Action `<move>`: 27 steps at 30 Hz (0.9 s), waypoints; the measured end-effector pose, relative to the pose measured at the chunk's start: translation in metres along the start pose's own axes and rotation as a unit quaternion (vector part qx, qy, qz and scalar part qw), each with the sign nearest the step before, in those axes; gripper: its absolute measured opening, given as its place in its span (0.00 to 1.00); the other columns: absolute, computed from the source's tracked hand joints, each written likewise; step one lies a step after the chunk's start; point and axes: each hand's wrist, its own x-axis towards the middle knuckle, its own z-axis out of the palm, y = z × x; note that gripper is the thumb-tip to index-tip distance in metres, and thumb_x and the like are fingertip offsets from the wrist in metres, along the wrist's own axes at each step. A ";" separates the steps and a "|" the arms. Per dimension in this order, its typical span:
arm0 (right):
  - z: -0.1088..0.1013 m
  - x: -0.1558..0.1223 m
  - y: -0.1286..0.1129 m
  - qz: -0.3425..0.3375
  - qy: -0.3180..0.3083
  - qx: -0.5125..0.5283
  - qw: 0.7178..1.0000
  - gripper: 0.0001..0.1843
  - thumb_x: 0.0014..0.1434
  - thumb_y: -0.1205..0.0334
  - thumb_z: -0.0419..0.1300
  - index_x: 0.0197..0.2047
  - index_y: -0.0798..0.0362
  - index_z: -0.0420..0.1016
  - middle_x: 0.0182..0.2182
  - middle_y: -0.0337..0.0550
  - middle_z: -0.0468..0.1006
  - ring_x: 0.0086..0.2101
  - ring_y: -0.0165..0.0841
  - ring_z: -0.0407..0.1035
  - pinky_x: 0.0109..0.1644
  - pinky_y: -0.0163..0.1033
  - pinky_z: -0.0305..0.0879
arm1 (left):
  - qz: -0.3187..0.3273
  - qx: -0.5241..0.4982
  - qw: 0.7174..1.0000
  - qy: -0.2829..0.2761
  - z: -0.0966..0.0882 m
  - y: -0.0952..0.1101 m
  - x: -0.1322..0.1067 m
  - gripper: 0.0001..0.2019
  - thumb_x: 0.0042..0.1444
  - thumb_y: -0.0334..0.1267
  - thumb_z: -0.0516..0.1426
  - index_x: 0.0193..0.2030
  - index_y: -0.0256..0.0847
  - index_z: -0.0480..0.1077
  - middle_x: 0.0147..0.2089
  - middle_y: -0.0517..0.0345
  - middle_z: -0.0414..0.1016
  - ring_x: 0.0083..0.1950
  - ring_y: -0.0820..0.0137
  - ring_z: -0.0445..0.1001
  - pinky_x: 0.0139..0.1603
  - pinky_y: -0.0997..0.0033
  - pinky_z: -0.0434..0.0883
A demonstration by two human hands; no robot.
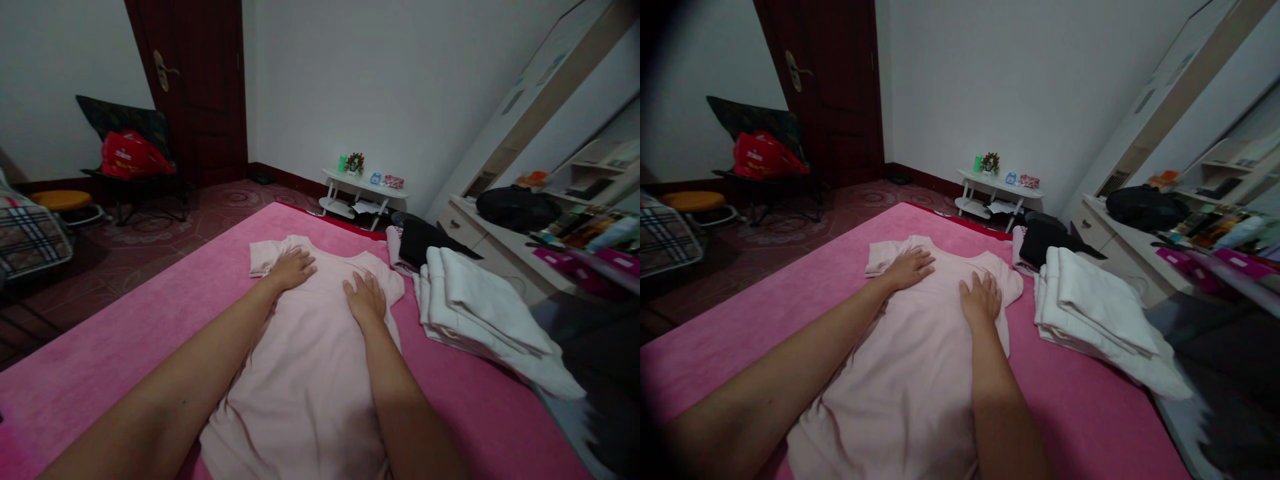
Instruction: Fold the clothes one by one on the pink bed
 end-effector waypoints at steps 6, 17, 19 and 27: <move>0.001 0.000 0.001 0.007 -0.012 -0.001 1.000 0.32 0.65 0.42 0.40 0.68 0.46 0.56 0.68 0.49 0.50 0.67 0.42 0.42 0.66 0.52 0.39 | -0.003 0.001 1.000 0.006 0.001 0.001 -0.001 0.19 0.65 0.48 0.45 0.55 0.46 0.69 0.59 0.55 0.69 0.64 0.62 0.59 0.68 0.58 0.53; 0.000 -0.002 0.001 -0.010 0.000 -0.015 1.000 0.32 0.66 0.44 0.40 0.67 0.47 0.56 0.68 0.50 0.51 0.66 0.44 0.44 0.65 0.52 0.42 | -0.004 0.004 1.000 0.000 0.001 0.001 -0.001 0.21 0.66 0.50 0.44 0.56 0.44 0.69 0.60 0.54 0.68 0.65 0.61 0.58 0.68 0.59 0.52; 0.000 -0.002 0.001 -0.010 -0.002 -0.016 1.000 0.32 0.66 0.44 0.40 0.67 0.47 0.56 0.68 0.50 0.51 0.66 0.43 0.44 0.65 0.52 0.41 | -0.006 0.006 1.000 -0.002 0.001 0.001 -0.001 0.21 0.66 0.50 0.44 0.56 0.44 0.68 0.61 0.54 0.67 0.66 0.60 0.57 0.68 0.58 0.52; 0.001 -0.003 0.002 -0.013 0.009 0.003 1.000 0.31 0.65 0.44 0.42 0.66 0.47 0.59 0.67 0.51 0.53 0.66 0.44 0.45 0.65 0.53 0.41 | -0.031 0.022 0.999 -0.003 -0.013 0.016 -0.006 0.17 0.65 0.47 0.46 0.52 0.45 0.70 0.55 0.54 0.71 0.62 0.62 0.62 0.65 0.58 0.55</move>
